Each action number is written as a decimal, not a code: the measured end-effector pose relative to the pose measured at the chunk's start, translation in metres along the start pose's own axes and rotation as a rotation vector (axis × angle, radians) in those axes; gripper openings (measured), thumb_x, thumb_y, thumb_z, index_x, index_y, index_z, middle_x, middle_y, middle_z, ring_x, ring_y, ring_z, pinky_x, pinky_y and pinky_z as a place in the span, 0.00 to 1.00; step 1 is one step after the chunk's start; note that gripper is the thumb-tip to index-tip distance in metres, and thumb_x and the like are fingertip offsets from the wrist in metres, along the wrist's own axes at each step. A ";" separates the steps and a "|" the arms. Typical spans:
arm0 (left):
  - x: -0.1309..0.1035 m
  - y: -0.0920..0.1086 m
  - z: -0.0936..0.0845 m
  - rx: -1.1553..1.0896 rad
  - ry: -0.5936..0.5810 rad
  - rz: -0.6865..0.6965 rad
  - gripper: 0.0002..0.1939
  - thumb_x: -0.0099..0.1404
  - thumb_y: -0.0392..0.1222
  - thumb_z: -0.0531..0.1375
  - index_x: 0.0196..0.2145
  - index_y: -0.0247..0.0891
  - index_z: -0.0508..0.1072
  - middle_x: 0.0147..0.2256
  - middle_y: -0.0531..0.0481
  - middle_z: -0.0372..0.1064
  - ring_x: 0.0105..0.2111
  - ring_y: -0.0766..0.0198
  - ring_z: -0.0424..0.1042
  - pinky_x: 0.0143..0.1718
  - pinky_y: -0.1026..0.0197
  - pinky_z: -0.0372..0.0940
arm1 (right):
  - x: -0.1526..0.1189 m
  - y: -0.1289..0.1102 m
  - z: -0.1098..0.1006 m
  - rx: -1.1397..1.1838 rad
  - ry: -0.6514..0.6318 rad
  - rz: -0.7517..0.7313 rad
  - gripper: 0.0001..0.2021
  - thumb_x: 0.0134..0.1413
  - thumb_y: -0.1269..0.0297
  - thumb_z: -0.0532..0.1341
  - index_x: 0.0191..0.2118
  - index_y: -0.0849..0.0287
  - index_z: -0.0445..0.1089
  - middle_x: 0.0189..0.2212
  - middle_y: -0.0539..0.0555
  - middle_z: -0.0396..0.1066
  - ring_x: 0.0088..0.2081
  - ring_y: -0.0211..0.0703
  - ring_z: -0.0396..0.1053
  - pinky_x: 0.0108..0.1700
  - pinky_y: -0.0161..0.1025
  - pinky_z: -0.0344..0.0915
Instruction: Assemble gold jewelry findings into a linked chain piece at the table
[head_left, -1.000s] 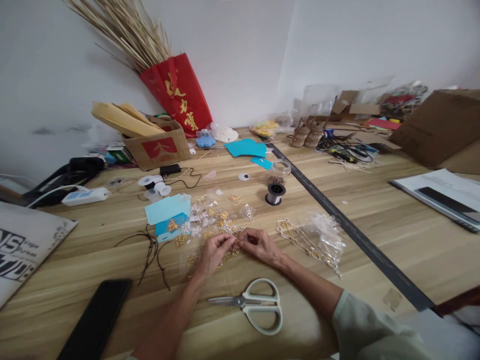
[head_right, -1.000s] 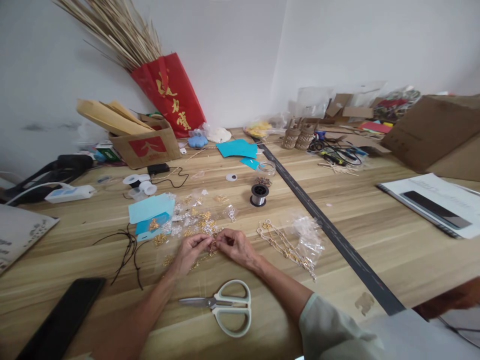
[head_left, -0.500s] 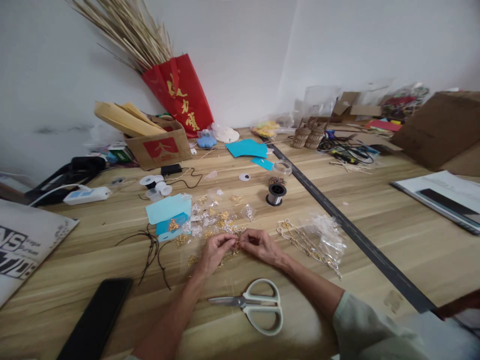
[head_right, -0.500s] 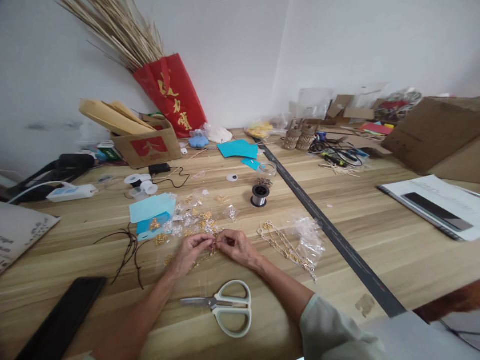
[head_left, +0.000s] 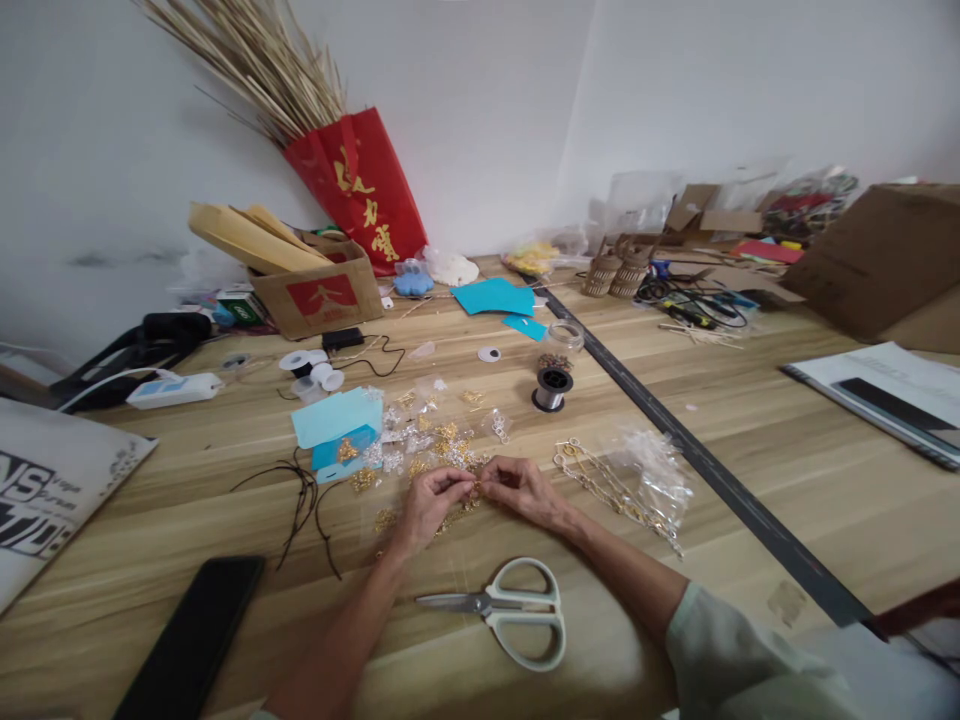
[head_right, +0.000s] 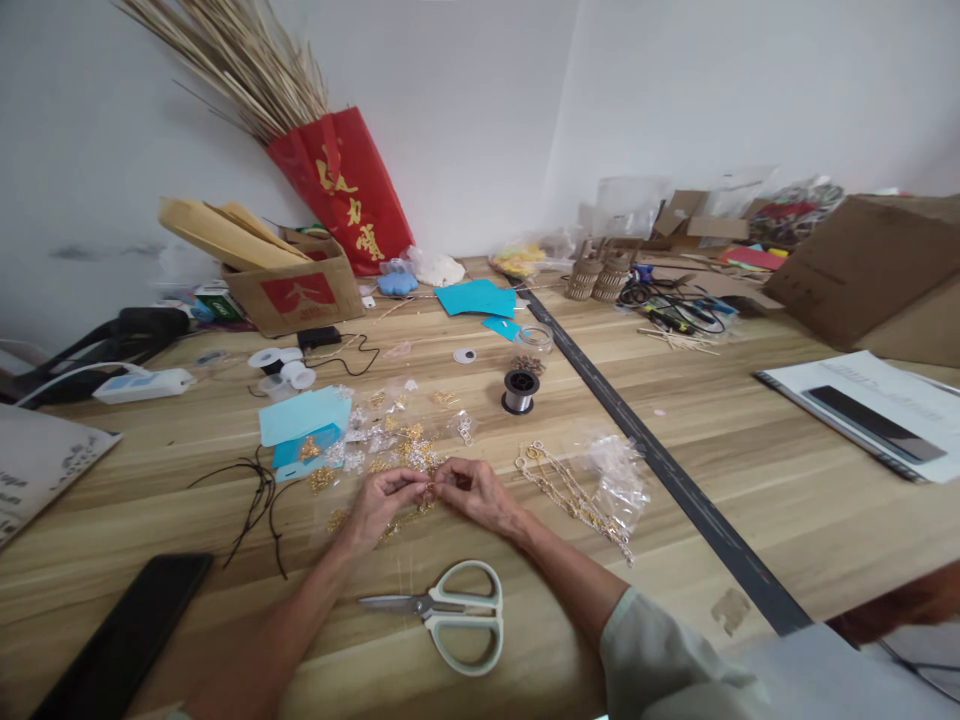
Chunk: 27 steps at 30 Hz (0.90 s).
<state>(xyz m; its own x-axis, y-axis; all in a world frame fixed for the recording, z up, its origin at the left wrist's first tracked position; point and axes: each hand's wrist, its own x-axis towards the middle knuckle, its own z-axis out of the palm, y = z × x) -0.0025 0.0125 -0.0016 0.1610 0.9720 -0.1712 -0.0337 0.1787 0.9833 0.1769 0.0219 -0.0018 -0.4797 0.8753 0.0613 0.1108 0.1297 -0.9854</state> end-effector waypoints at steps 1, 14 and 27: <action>0.000 0.000 0.000 0.000 -0.001 0.006 0.11 0.46 0.42 0.66 0.27 0.34 0.76 0.22 0.51 0.72 0.24 0.66 0.69 0.29 0.64 0.64 | 0.000 0.000 0.000 0.012 -0.006 0.003 0.13 0.51 0.57 0.60 0.30 0.64 0.67 0.21 0.47 0.61 0.23 0.32 0.55 0.25 0.30 0.52; 0.000 0.001 0.001 0.001 -0.004 0.030 0.09 0.48 0.41 0.66 0.27 0.33 0.75 0.19 0.53 0.69 0.22 0.68 0.66 0.25 0.66 0.61 | 0.000 -0.006 -0.005 0.141 -0.102 0.061 0.15 0.49 0.54 0.63 0.31 0.64 0.69 0.20 0.48 0.64 0.21 0.32 0.60 0.24 0.30 0.56; -0.001 0.002 0.001 0.012 -0.021 0.045 0.10 0.48 0.43 0.66 0.26 0.34 0.75 0.20 0.52 0.68 0.22 0.67 0.66 0.25 0.66 0.61 | 0.001 -0.003 -0.005 0.139 -0.093 0.061 0.15 0.48 0.53 0.63 0.30 0.63 0.68 0.19 0.47 0.64 0.21 0.32 0.61 0.24 0.30 0.57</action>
<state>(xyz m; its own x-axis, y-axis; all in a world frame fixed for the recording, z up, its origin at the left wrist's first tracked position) -0.0019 0.0118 0.0009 0.1804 0.9755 -0.1256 -0.0291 0.1329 0.9907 0.1804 0.0243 0.0021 -0.5546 0.8321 -0.0078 0.0238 0.0065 -0.9997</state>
